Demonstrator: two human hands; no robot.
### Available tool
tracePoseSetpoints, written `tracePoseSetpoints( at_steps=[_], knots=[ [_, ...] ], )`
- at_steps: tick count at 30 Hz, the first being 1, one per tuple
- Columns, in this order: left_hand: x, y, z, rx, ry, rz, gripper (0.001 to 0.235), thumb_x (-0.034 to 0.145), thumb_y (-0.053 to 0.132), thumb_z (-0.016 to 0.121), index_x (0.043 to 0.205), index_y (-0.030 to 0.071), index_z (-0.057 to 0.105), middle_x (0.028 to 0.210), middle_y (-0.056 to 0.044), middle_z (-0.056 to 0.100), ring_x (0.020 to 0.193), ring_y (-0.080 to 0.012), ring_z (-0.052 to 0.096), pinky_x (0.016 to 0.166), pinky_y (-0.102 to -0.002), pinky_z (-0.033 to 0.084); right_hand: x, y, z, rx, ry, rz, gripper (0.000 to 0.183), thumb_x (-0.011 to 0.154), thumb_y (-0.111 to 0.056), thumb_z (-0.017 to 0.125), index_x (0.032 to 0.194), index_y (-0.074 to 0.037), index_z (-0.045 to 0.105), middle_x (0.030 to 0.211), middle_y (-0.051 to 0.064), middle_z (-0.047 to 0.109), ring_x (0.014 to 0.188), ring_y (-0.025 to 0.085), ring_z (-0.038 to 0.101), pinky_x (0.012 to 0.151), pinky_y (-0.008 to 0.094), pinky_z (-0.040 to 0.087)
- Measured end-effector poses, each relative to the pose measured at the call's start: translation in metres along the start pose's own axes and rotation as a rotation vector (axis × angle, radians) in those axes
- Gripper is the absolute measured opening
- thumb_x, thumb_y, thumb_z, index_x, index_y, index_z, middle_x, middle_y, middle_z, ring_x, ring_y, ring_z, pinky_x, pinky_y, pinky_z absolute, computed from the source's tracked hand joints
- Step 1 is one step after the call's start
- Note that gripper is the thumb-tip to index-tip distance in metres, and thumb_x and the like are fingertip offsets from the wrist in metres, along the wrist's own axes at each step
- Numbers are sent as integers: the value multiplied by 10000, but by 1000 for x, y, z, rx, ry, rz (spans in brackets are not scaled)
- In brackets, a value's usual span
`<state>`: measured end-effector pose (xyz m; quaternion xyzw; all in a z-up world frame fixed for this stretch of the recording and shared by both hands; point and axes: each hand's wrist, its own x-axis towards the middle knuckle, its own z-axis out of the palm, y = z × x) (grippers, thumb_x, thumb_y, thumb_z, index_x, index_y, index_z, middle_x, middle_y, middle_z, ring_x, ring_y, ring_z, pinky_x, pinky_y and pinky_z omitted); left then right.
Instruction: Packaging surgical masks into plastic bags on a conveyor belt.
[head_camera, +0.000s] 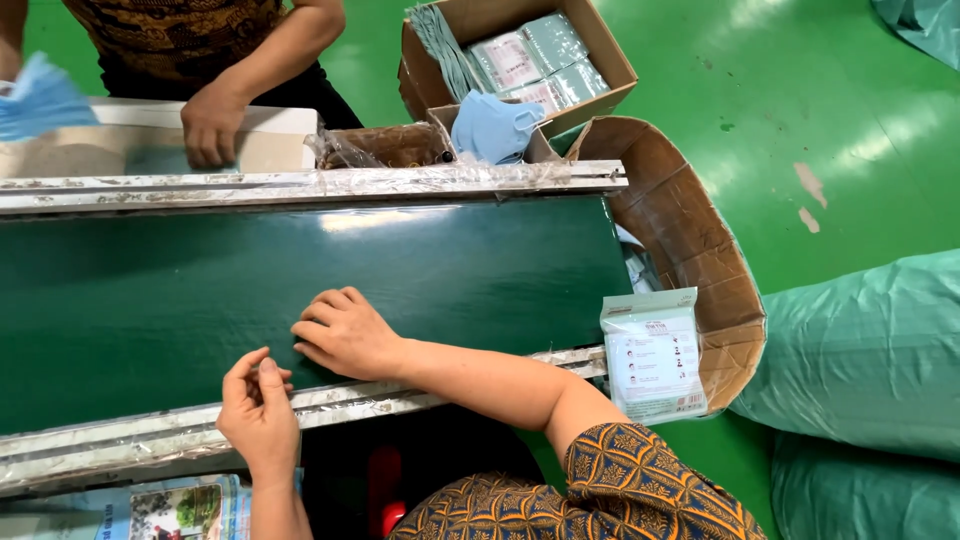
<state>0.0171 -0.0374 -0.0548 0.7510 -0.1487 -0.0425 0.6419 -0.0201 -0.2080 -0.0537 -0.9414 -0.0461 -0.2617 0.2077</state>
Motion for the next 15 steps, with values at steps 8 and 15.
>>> tracePoseSetpoints(
  at_steps=[8, 15],
  knots=[
    [25, 11, -41, -126, -8, -120, 142, 1094, 70, 584, 1208, 4, 639, 950, -56, 669, 794, -91, 623, 728, -244, 524, 3, -2, -8, 42, -35, -11, 207, 873, -228, 754, 1041, -127, 689, 1065, 43, 661, 1131, 277, 597, 962, 443, 448],
    [98, -19, -152, 93, 168, 154, 176, 1075, 16, 647, 1248, 17, 680, 1123, -68, 682, 972, -128, 653, 888, -278, 546, 38, -28, -36, -96, -418, 40, 116, 857, -205, 737, 796, -107, 725, 899, 126, 707, 982, 354, 654, 887, 501, 478]
  ],
)
